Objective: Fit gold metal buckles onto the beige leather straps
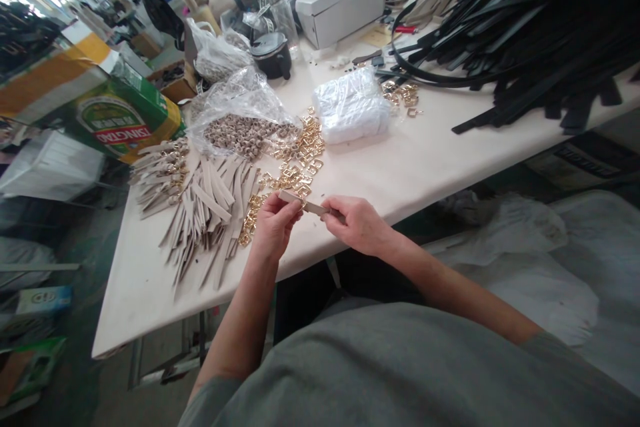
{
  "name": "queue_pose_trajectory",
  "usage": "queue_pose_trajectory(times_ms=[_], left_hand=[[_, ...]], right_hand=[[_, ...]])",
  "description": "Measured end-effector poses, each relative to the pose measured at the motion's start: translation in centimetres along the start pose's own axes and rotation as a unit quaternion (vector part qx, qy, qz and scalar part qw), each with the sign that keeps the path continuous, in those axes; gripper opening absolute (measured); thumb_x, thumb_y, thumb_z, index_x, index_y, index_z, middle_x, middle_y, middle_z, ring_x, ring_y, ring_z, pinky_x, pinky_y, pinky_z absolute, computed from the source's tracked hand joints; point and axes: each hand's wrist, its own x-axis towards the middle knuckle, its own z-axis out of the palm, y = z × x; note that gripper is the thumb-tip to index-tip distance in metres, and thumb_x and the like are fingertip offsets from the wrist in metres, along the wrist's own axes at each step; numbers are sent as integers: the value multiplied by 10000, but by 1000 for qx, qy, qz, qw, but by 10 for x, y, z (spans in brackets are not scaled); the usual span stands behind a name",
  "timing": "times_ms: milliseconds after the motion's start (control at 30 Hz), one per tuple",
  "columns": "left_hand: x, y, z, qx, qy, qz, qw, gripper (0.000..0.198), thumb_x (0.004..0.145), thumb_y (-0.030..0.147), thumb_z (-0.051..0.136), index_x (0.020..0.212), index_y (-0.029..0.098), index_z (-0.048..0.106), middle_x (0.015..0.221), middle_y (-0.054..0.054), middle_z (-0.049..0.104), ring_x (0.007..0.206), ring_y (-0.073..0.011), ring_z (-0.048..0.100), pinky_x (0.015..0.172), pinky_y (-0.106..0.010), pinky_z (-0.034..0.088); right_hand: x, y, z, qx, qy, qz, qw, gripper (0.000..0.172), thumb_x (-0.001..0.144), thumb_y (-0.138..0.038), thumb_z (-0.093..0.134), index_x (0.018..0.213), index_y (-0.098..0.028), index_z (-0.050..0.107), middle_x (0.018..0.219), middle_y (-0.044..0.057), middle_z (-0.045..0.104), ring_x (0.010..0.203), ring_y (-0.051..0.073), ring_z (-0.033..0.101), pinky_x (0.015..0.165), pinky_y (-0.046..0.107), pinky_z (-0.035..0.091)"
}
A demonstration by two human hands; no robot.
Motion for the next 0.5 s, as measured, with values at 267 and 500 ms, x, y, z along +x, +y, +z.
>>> queue_pose_trajectory(times_ms=[267,500], left_hand=[[-4,-12,5,-22,-15,-55,998,301,565,271,907,766,180,702,689,30,654,575,-49,550,542,-161,441],[-5,-14,5,-14,-39,-99,994,309,580,272,888,788,168,684,711,21,641,552,-44,500,500,-171,388]], right_hand=[[2,1,8,-13,20,-45,999,150,891,-162,519,746,-187,550,642,-26,504,595,116,452,605,246,331],[0,3,5,-56,-19,-69,996,139,820,-91,518,728,-194,526,670,-14,530,617,124,440,613,252,320]])
